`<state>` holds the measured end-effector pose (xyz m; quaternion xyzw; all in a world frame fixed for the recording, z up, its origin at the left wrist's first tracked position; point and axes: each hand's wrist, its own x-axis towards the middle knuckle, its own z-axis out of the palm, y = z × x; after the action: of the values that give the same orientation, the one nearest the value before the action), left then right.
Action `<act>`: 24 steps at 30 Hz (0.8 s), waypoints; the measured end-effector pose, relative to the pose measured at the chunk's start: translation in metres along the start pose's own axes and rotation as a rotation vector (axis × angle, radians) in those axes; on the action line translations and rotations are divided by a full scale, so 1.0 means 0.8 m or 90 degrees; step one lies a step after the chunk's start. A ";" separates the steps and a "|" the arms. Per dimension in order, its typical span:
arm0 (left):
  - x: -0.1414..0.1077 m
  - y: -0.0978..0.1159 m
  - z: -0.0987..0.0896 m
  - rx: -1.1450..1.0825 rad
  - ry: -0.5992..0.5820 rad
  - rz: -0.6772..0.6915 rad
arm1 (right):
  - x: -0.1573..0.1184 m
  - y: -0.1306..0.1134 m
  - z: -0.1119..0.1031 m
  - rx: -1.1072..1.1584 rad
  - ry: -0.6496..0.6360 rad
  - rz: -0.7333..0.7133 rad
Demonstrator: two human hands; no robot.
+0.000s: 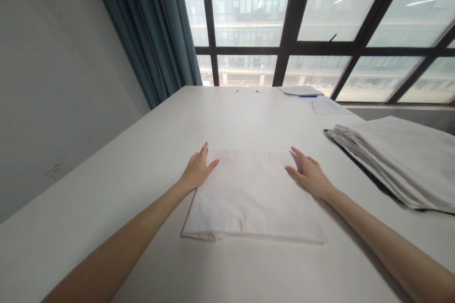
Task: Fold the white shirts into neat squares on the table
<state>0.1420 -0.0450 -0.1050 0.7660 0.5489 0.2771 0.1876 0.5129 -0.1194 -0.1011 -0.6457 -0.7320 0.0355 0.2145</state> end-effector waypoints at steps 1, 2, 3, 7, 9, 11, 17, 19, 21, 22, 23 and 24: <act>0.001 0.000 -0.002 -0.081 0.011 -0.014 | 0.001 0.000 -0.002 0.024 -0.001 0.013; 0.002 0.002 -0.004 -0.166 0.024 -0.033 | 0.001 0.000 -0.004 0.048 0.001 0.025; 0.002 0.004 -0.005 -0.250 0.043 -0.051 | 0.002 0.001 -0.006 0.073 0.006 0.036; 0.000 0.020 -0.011 -0.546 0.049 -0.102 | -0.001 0.004 -0.008 0.173 0.054 0.070; -0.003 0.028 -0.014 -0.648 -0.032 -0.130 | -0.002 0.006 -0.006 0.205 0.068 0.064; -0.006 0.032 -0.015 -0.693 -0.080 -0.149 | -0.001 0.007 -0.004 0.219 0.074 0.048; -0.007 0.045 -0.020 -0.620 0.007 -0.039 | 0.004 0.000 -0.013 0.108 0.147 -0.065; -0.007 0.054 -0.026 -0.545 0.027 0.019 | 0.006 -0.016 -0.026 0.042 0.144 -0.146; -0.009 0.066 -0.032 -0.484 0.032 0.072 | 0.009 -0.039 -0.040 -0.002 0.116 -0.223; -0.011 0.073 -0.035 -0.467 0.032 0.100 | 0.011 -0.052 -0.047 -0.011 0.092 -0.255; -0.014 0.080 -0.038 -0.460 0.031 0.127 | 0.014 -0.066 -0.054 -0.012 0.065 -0.282; -0.017 0.087 -0.040 -0.459 0.029 0.153 | 0.017 -0.080 -0.061 -0.010 0.037 -0.302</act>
<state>0.1696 -0.0814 -0.0422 0.7033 0.3262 0.4896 0.3990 0.4701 -0.1274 -0.0321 -0.4578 -0.8571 -0.0400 0.2328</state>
